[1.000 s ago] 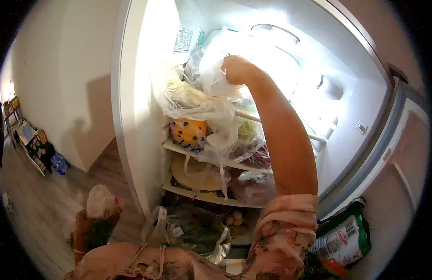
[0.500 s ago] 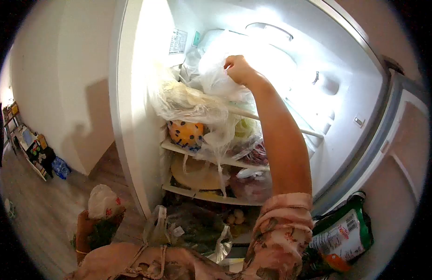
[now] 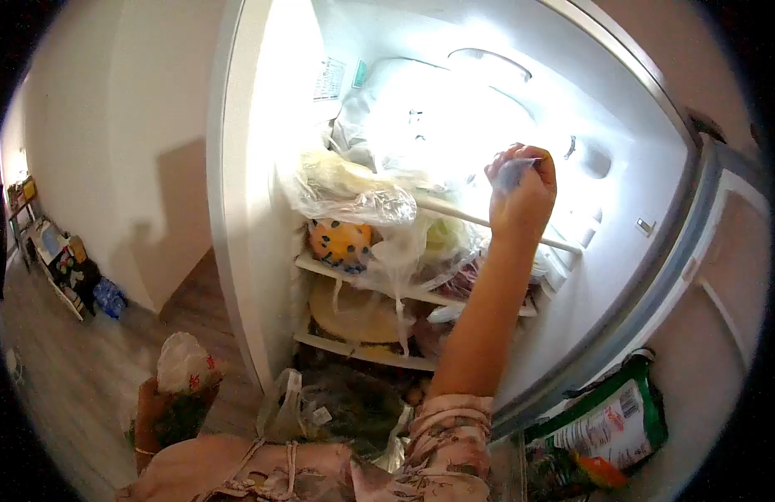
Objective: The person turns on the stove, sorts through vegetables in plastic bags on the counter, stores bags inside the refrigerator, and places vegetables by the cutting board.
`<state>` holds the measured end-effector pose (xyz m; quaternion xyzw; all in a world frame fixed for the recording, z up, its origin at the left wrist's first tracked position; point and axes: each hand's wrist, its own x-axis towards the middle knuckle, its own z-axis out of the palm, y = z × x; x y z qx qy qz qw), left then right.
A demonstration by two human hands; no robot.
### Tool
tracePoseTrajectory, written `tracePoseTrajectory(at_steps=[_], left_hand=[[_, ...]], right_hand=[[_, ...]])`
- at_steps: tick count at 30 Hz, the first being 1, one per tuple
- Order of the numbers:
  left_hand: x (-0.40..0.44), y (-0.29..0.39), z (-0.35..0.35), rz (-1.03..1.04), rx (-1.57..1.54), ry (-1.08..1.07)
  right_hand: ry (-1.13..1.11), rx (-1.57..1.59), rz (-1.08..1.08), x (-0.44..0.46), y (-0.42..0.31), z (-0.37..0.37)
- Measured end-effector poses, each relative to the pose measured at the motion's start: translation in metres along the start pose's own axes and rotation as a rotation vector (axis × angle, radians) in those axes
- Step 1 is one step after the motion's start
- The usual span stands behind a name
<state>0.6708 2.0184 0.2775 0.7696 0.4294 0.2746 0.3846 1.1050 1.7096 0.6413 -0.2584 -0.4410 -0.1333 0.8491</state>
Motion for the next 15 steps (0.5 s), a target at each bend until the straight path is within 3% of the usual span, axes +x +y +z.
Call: tracePoseTrajectory(at_steps=[3,5,6,8,10,11,12,13,15], left_hand=[[-0.004,0.007,0.004,0.021,-0.209,0.002],[-0.001,-0.008,0.007,0.001,-0.181,0.001],[0.0,-0.014,0.008,-0.011,-0.167,0.0],[-0.005,0.007,0.004,-0.03,-0.134,-0.014],[-0.008,0.011,0.001,-0.038,-0.127,-0.043],[-0.007,0.007,0.001,-0.035,-0.144,-0.058],[-0.004,0.006,0.003,-0.029,-0.168,-0.069],[-0.002,0.008,0.003,-0.02,-0.112,-0.058],[-0.002,0.011,0.003,-0.005,0.011,-0.049]], right_hand=[[-0.357,-0.321,0.115,-0.041,-0.025,0.027],[-0.424,-1.029,0.089,-0.077,-0.034,0.048],[-0.515,-1.201,0.116,-0.094,-0.037,0.058],[-0.606,-1.417,-0.025,-0.102,-0.027,0.059],[-0.59,-1.488,-0.371,-0.093,0.009,0.04],[-0.413,-1.316,-0.348,-0.089,0.011,0.034],[-0.209,-1.244,-0.054,-0.091,-0.001,0.029],[-0.03,-0.854,0.16,-0.099,-0.025,0.042],[-0.104,-0.301,0.25,-0.091,-0.034,0.002]])
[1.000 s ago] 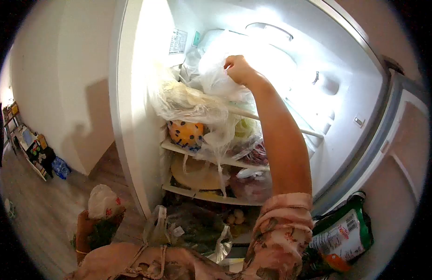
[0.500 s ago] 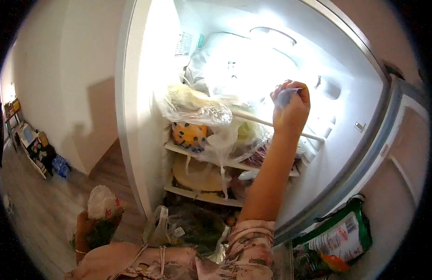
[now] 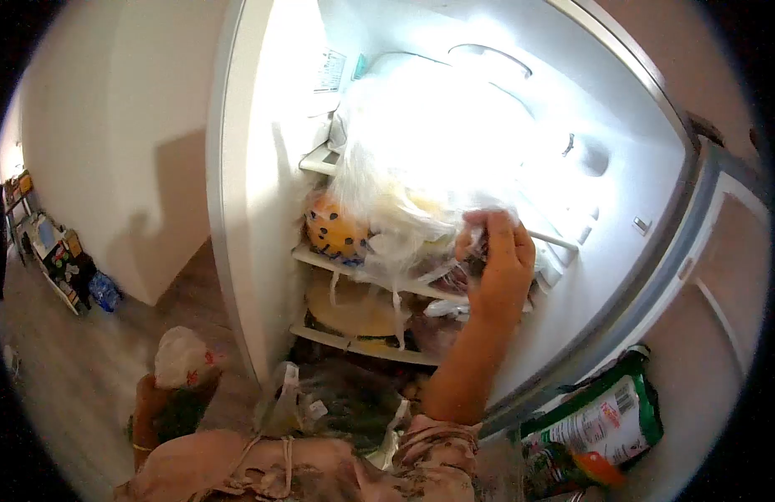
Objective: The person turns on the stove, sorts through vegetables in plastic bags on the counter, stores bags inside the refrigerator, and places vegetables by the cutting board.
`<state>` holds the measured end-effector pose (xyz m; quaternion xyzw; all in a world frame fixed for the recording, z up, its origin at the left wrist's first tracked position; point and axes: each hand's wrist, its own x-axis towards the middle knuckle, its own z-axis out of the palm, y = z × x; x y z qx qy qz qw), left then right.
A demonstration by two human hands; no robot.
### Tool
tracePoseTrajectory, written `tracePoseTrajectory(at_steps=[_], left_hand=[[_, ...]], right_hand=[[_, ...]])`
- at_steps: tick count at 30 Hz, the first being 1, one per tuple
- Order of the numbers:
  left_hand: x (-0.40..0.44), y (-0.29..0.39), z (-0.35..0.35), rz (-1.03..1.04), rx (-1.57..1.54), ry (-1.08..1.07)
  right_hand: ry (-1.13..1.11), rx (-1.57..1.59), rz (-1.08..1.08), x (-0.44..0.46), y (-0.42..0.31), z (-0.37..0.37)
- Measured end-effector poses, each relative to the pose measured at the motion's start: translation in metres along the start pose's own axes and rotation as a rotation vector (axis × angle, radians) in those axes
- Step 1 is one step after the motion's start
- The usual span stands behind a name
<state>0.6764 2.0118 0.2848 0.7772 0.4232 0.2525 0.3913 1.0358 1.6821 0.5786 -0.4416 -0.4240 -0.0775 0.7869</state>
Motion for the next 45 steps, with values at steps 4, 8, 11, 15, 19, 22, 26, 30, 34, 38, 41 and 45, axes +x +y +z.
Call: tracePoseTrajectory(at_steps=[4,8,11,15,19,22,26,30,34,38,41,45], left_hand=[[0.008,-0.028,0.007,-0.013,0.002,0.013],[0.02,-0.052,0.016,0.132,-0.035,-0.036],[0.032,-0.066,0.028,0.103,-0.178,-0.104],[0.042,-0.06,0.023,0.192,0.013,-0.145],[0.037,-0.031,0.023,0.14,-0.081,-0.212],[0.034,-0.019,0.021,0.096,-0.013,-0.217],[0.046,-0.041,0.029,0.208,0.008,-0.16],[0.039,-0.005,0.027,-0.133,0.107,-0.176],[0.047,-0.015,0.037,0.149,0.027,-0.185],[0.049,0.01,0.028,0.214,0.023,-0.259],[0.044,0.024,0.019,0.159,-0.174,-0.276],[0.028,0.097,-0.009,0.571,-0.108,-0.198]], right_hand=[[0.007,0.462,0.174,-0.017,0.028,-0.052],[0.126,0.55,0.265,-0.052,0.058,-0.071],[0.196,0.569,0.297,-0.069,0.071,-0.08],[0.245,0.557,0.322,-0.08,0.076,-0.091],[0.286,0.546,0.348,-0.094,0.086,-0.096],[0.311,0.523,0.38,-0.107,0.094,-0.1],[0.373,0.413,0.453,-0.151,0.096,-0.119],[0.481,0.109,0.598,-0.222,0.084,-0.151],[0.393,-0.632,0.879,-0.286,0.058,-0.158],[-0.117,-1.46,1.156,-0.323,0.046,-0.12],[-0.222,-1.527,1.15,-0.328,0.041,-0.104],[0.057,-1.203,0.559,-0.28,0.014,-0.065]])
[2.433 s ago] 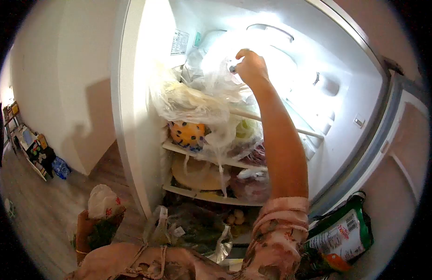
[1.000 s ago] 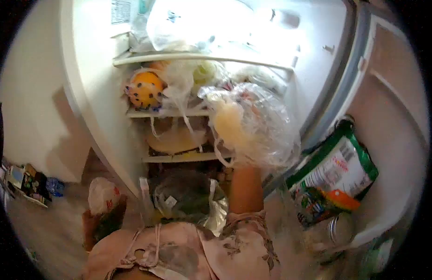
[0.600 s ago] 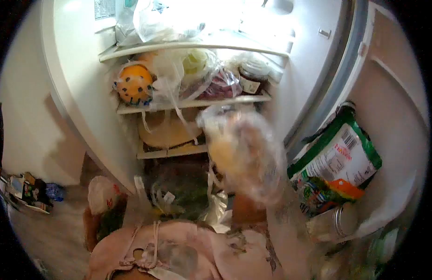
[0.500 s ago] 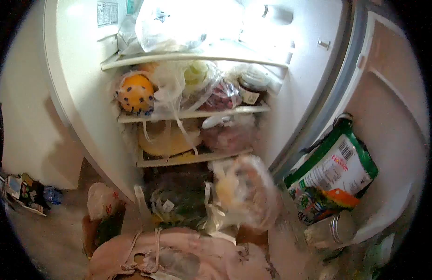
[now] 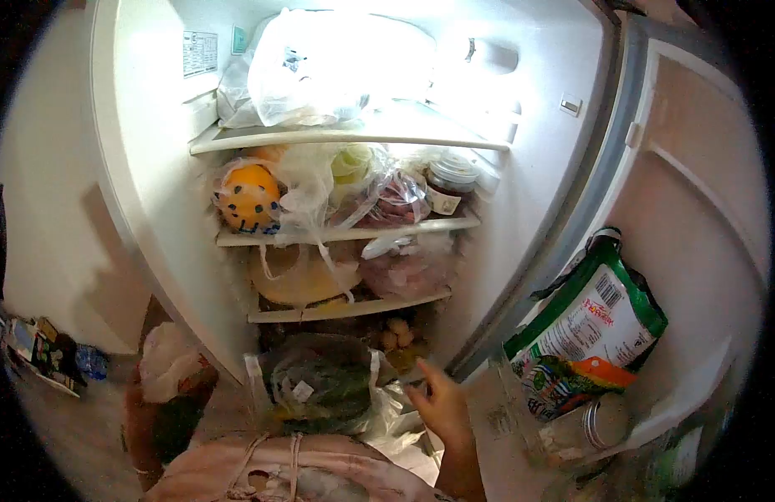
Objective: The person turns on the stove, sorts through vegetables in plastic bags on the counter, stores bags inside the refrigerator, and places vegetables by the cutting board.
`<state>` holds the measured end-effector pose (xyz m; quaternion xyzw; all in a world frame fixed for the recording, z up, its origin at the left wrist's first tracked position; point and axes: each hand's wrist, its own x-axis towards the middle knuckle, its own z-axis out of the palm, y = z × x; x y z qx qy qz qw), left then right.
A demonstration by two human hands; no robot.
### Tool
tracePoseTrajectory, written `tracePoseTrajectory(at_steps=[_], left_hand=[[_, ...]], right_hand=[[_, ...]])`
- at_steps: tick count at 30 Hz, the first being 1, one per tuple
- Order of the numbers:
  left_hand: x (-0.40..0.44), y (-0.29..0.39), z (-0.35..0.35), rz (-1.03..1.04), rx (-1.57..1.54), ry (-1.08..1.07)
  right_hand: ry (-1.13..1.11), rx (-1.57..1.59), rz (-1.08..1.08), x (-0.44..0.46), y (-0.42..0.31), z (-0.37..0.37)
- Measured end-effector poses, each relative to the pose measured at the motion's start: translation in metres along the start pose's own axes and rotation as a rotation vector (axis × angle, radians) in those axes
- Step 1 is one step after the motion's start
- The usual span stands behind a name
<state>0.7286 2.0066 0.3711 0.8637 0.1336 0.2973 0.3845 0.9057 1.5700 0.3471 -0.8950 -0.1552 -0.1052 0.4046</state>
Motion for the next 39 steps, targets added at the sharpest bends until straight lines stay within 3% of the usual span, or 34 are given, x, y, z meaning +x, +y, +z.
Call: tracePoseTrajectory(at_steps=[3,5,7,10,14,17,20,23,26,29,32,34,39], left_hand=[[0.0,0.074,-0.016,-0.099,-0.141,0.121],[-0.001,0.081,-0.034,-0.03,-0.079,0.096],[0.001,0.071,-0.056,0.1,0.058,0.028],[0.001,0.072,-0.074,0.226,0.275,-0.053],[-0.004,0.093,-0.073,0.153,0.239,-0.066],[-0.005,0.12,-0.072,0.218,0.23,-0.111],[-0.009,0.108,-0.085,0.396,0.533,-0.187],[-0.029,0.066,-0.097,0.288,0.643,-0.166],[-0.034,0.05,-0.091,0.168,0.337,-0.1],[-0.043,0.009,-0.085,0.164,0.111,0.037],[-0.036,0.007,-0.084,0.169,0.005,-0.045],[-0.037,0.018,-0.085,0.164,0.03,-0.096],[-0.038,0.022,-0.071,0.164,0.171,0.005]], right_hand=[[0.212,0.516,-0.064,0.02,-0.062,-0.012],[0.219,0.706,-0.468,0.043,-0.104,-0.006],[0.222,0.561,-0.857,0.072,-0.153,0.01],[0.021,0.518,-1.134,0.091,-0.223,0.042],[0.158,0.529,-1.543,0.096,-0.296,0.098],[0.172,0.447,-1.742,0.087,-0.332,0.122],[0.065,0.326,-1.895,0.073,-0.351,0.142],[0.033,0.308,-2.023,0.044,-0.356,0.174],[-0.083,0.585,-1.924,0.04,-0.354,0.187],[-0.181,0.625,-1.756,0.026,-0.342,0.203],[-0.243,0.697,-1.689,0.022,-0.337,0.206],[-0.313,0.737,-1.635,0.02,-0.335,0.204],[-0.384,0.647,-1.515,0.011,-0.32,0.203]])
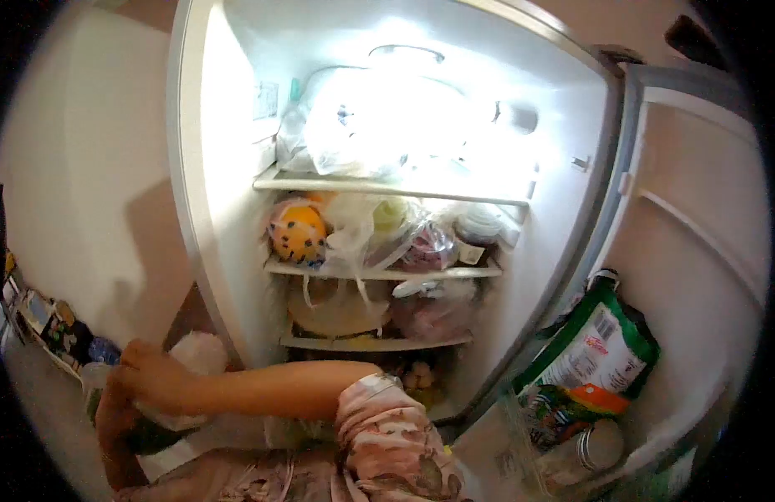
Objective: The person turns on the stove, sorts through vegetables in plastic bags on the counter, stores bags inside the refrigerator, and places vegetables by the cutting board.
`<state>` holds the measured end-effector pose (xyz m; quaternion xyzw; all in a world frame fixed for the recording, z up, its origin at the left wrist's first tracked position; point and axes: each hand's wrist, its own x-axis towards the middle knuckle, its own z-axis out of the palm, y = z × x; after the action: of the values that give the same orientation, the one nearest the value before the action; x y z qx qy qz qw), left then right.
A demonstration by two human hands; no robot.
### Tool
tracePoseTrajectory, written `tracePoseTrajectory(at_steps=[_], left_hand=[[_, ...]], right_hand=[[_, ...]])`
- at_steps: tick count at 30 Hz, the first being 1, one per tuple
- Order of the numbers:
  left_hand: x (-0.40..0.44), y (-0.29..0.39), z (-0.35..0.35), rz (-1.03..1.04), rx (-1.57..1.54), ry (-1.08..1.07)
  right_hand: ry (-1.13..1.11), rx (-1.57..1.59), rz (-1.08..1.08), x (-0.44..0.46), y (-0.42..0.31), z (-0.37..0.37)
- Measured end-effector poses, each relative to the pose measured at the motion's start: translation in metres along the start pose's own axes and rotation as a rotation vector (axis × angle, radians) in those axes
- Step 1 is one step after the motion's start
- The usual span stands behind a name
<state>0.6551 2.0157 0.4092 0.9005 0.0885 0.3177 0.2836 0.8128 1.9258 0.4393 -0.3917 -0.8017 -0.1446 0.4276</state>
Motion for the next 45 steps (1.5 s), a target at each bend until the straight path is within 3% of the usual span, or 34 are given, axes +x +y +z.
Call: tracePoseTrajectory(at_steps=[3,4,5,6,7,8,9,12,14,16,18,21,23,25,27,29,30,31,34,36,39,42,44,45], left_hand=[[0.019,0.047,-0.007,-0.145,-0.083,-0.094],[0.006,0.022,-0.002,-0.137,0.164,0.021],[-0.01,-0.002,0.002,-0.116,0.421,0.119],[-0.008,0.013,0.003,-0.372,-0.041,0.182],[-0.01,0.011,0.006,-0.506,-0.294,0.204],[-0.011,0.009,0.009,-0.643,-0.54,0.261],[-0.02,-0.006,0.012,-0.632,-0.583,0.272],[-0.016,-0.025,0.014,-0.515,-0.165,0.068],[-0.024,-0.036,0.023,-0.526,-0.175,0.067],[-0.032,-0.047,0.031,-0.545,-0.156,0.088],[-0.041,-0.06,0.037,-0.582,-0.108,0.117],[-0.063,-0.105,0.037,-0.657,-0.102,0.054],[-0.061,-0.11,0.043,-0.606,-0.035,0.034],[-0.064,-0.116,0.047,-0.584,0.025,0.019],[-0.071,-0.128,0.05,-0.601,0.085,-0.009],[-0.069,-0.128,0.059,-0.607,-0.099,0.035],[-0.067,-0.126,0.065,-0.608,-0.194,0.065],[-0.062,-0.117,0.075,-0.569,-0.158,0.031],[-0.044,-0.083,0.104,-0.454,-0.08,-0.09],[-0.036,-0.074,0.121,-0.368,-0.086,-0.186],[-0.03,-0.058,0.146,-0.422,-0.128,-0.303],[-0.024,-0.044,0.161,-0.251,-0.049,-0.322],[-0.023,-0.048,0.175,-0.234,0.232,-0.32],[-0.028,-0.054,0.179,-0.192,0.216,-0.305]], right_hand=[[-0.111,-0.019,0.062,-0.014,-0.013,-0.028],[-0.215,-0.078,0.047,-0.019,-0.011,-0.049],[-0.162,-0.149,0.032,-0.029,-0.014,-0.076],[-0.227,-0.123,0.065,-0.03,-0.014,-0.106],[-0.241,-0.197,0.116,-0.045,-0.016,-0.137],[-0.194,-0.251,0.269,-0.051,-0.029,-0.171],[-0.09,-0.302,0.313,-0.064,-0.033,-0.203],[0.196,-0.349,0.787,-0.114,-0.055,-0.262],[0.52,-0.339,1.011,-0.155,-0.08,-0.272],[0.543,-0.42,1.132,-0.21,-0.102,-0.282],[0.463,-0.333,1.376,-0.25,-0.119,-0.279],[0.476,-0.109,1.451,-0.314,-0.132,-0.253],[0.695,0.345,1.461,-0.376,-0.131,-0.232],[0.571,0.436,1.509,-0.39,-0.134,-0.219],[0.107,0.163,1.603,-0.375,-0.139,-0.188],[-0.185,-0.288,1.698,-0.359,-0.133,-0.166],[-0.337,-0.521,1.713,-0.353,-0.126,-0.16],[-0.263,-0.628,1.597,-0.357,-0.122,-0.153],[-0.135,-0.519,1.143,-0.314,-0.083,-0.142],[-0.156,-0.53,1.152,-0.302,-0.067,-0.121],[-0.357,-0.299,1.129,-0.268,-0.039,-0.096],[-0.194,-0.16,1.057,-0.266,-0.025,-0.074],[-0.213,0.033,1.009,-0.28,-0.018,-0.077],[-0.251,0.152,0.986,-0.289,-0.016,-0.076]])
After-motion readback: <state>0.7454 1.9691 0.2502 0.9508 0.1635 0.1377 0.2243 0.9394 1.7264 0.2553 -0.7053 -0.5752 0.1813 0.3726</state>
